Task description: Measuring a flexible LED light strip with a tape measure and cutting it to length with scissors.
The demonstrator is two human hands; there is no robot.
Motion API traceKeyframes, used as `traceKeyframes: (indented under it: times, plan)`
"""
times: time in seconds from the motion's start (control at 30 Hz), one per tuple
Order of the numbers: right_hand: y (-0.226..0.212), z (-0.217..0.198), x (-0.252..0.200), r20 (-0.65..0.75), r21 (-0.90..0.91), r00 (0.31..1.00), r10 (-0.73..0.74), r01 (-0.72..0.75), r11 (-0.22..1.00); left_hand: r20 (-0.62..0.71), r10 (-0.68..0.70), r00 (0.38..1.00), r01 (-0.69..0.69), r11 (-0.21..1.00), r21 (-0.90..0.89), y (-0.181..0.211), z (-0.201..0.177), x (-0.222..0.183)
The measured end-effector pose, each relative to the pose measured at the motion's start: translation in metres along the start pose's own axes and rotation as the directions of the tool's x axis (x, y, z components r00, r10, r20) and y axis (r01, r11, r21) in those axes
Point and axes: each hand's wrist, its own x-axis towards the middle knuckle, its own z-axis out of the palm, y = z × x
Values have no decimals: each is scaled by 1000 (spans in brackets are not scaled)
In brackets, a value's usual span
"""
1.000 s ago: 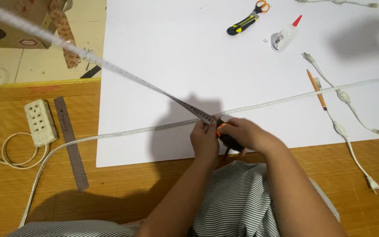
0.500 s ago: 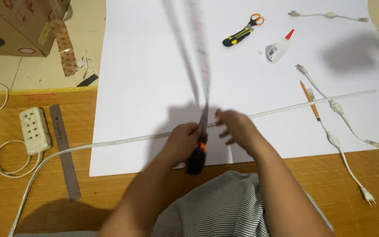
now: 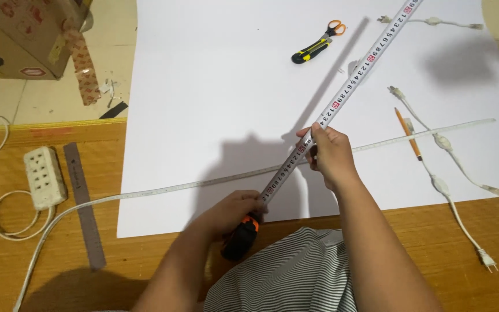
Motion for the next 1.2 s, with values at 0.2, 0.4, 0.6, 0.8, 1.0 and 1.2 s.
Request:
traceKeyframes:
  times: [0.2, 0.4, 0.6, 0.8, 1.0, 1.2]
  plan:
    - [3, 27, -40, 247, -240, 942, 227, -167, 956, -147, 160, 976, -176, 979, -99, 6, 3, 8]
    - [16, -1, -12, 318, -121, 935, 158, -126, 985, -158, 51, 986, -51, 999, 4, 1, 1, 13]
    - [12, -46, 29, -63, -38, 998, -8, 6, 999, -57, 9, 998, -4, 995, 95, 0, 13, 10]
    - [6, 0, -23, 297, -228, 953, 52, 18, 974, -122, 85, 989, -79, 995, 56, 12, 10, 1]
    - [-28, -2, -27, 234, -123, 941, 246, -222, 967, -152, 27, 988, -20, 999, 48, 3, 3, 15]
    - [7, -46, 27, -124, 70, 992, 32, -24, 997, -84, 33, 996, -20, 989, 147, 14, 17, 0]
